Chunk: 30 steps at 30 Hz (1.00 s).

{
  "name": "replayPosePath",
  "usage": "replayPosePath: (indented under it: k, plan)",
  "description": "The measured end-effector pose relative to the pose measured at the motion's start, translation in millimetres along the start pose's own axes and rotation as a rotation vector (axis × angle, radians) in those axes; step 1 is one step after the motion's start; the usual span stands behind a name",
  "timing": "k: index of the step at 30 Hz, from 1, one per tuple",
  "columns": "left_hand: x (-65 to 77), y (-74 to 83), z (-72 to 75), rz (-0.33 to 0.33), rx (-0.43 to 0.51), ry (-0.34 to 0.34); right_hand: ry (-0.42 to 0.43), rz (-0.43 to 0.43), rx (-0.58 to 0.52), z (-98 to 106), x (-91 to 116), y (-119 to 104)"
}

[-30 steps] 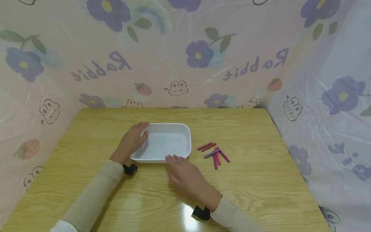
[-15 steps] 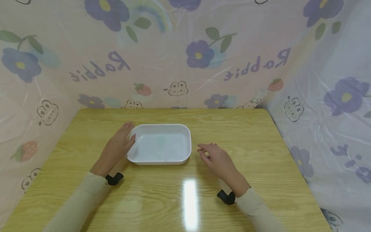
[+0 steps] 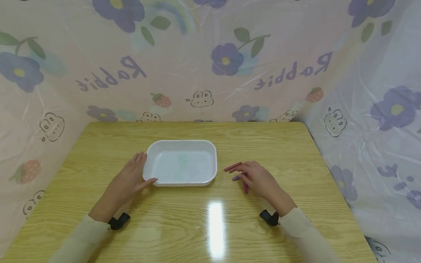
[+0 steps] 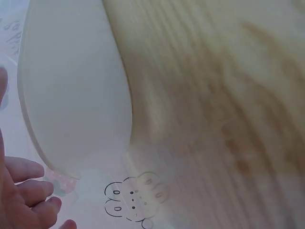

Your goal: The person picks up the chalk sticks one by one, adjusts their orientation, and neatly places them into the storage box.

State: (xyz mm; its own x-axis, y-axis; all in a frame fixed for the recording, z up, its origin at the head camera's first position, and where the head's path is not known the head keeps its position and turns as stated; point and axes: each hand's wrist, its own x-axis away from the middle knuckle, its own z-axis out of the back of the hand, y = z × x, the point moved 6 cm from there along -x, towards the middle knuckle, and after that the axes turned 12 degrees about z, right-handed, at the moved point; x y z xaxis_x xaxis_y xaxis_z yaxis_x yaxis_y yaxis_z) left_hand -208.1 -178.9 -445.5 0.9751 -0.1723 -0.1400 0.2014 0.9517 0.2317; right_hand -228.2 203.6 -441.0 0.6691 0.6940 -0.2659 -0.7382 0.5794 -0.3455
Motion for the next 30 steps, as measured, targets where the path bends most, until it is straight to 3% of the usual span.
replayPosePath:
  k: [7, 12, 19, 30]
  plan:
    - [8.7, -1.4, -3.7, -0.029, -0.037, 0.043, 0.012, 0.057, 0.113, -4.7, 4.1, 7.2]
    - [10.6, -2.6, -6.7, -0.008, -0.047, 0.026, 0.008, 0.087, 0.160, -5.7, 4.2, 14.0]
    - [11.6, -3.3, -10.6, 0.024, -0.066, -0.024, -0.001, 0.106, 0.172, -7.0, 3.7, 19.3]
    - [9.9, 2.8, -8.9, 0.018, -0.037, -0.040, -0.033, 0.079, 0.150, -9.0, 0.7, 19.8]
